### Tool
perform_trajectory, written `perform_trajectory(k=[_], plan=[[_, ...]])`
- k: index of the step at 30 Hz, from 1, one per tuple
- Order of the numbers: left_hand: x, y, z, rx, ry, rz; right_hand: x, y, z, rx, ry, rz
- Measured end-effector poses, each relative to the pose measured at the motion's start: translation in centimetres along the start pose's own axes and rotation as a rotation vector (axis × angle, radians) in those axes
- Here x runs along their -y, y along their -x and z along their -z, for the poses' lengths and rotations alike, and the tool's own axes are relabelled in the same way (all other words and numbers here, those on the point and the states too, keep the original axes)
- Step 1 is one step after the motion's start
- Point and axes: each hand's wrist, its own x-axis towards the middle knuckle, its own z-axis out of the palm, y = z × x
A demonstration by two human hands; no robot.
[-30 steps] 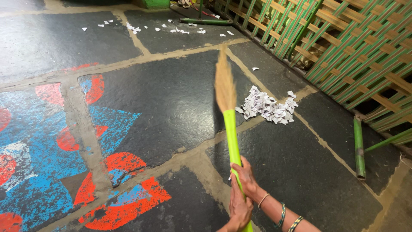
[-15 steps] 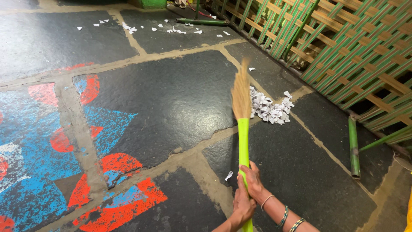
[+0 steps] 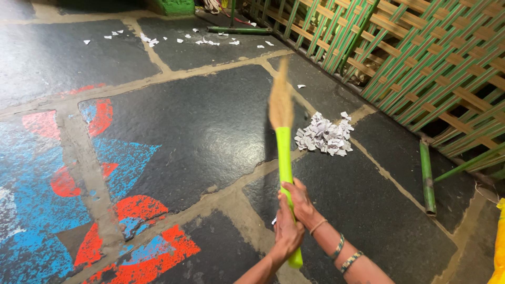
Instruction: The person sweeps scattered pieces of white paper on a dark tiled floor using a broom with a green handle. They gather the paper into a pile and continue sweeping the area to collect the debris.
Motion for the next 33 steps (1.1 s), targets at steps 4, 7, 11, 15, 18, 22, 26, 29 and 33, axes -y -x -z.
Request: perform_trajectory(k=[4, 7, 11, 15, 18, 22, 26, 29, 33], plan=[[-1.2, -2.6, 0.6, 0.009, -0.025, 0.080, 0.6, -3.0, -0.4, 0.053, -0.058, -0.088], [-1.3, -4.2, 0.6, -0.006, -0.028, -0.007, 0.4, -6.2, 0.8, 0.061, -0.158, -0.132], [-2.7, -6.6, 0.8, 0.035, -0.020, -0.041, 0.7, -10.4, 3.5, 0.090, -0.273, -0.192], [-4.9, -8.2, 2.3, 0.083, -0.067, -0.070, 1.2, -12.8, 5.0, 0.069, -0.353, -0.222], [-6.4, -7.5, 3.8, 0.180, -0.145, 0.022, 1.4, -12.3, 5.0, 0.000, -0.372, -0.171], [-7.1, -5.0, 5.8, 0.208, -0.144, -0.025, 1.5, -9.4, 3.4, -0.044, -0.435, -0.082], [-7.4, -2.9, 6.2, 0.197, -0.113, 0.028, 3.3, -4.9, 0.5, -0.083, -0.289, 0.024], [-6.8, -2.7, 4.9, 0.112, -0.115, 0.008, 4.5, -3.2, -0.6, 0.018, -0.291, -0.033], [-5.1, -3.7, 2.6, 0.011, -0.145, -0.039, 3.3, -4.6, -0.2, 0.090, -0.324, -0.146]])
